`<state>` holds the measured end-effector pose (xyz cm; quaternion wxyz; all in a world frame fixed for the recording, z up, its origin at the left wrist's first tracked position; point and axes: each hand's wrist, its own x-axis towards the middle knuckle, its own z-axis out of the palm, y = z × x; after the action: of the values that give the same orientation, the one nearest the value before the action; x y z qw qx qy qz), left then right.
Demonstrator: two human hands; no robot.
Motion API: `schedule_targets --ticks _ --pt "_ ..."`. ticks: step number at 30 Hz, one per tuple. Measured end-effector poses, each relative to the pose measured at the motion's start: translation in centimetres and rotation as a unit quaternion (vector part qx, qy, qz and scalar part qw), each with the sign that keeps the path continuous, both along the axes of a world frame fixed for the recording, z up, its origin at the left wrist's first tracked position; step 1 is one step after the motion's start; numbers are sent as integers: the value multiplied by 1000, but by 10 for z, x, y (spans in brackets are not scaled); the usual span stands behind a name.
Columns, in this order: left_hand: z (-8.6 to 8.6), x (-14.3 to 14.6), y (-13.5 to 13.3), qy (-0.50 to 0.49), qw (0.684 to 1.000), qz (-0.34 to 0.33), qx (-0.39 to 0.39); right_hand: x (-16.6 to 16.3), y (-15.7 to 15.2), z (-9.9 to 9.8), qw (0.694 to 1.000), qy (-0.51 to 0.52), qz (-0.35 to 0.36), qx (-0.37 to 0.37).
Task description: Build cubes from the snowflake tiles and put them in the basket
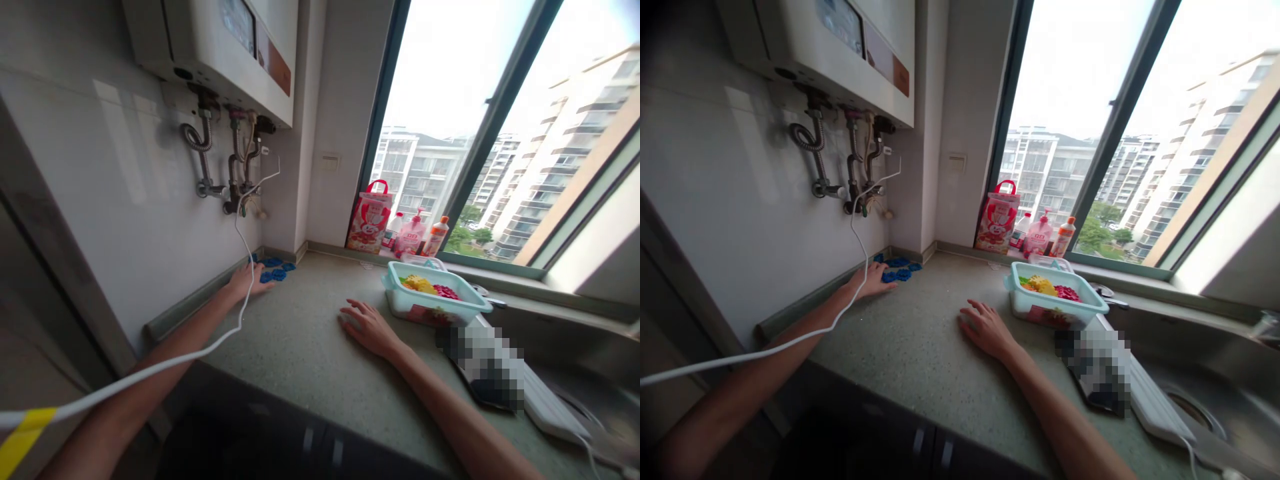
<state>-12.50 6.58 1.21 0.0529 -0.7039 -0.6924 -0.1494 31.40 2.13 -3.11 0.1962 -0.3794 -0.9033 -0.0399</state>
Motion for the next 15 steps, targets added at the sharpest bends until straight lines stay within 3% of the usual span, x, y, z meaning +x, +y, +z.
schedule_targets --ticks 5,15 --pt "-24 -39 -36 50 998 -6 42 -2 9 -10 999 24 27 5" --pt "-25 -32 -35 66 994 -17 83 0 -2 2 999 23 17 -36"
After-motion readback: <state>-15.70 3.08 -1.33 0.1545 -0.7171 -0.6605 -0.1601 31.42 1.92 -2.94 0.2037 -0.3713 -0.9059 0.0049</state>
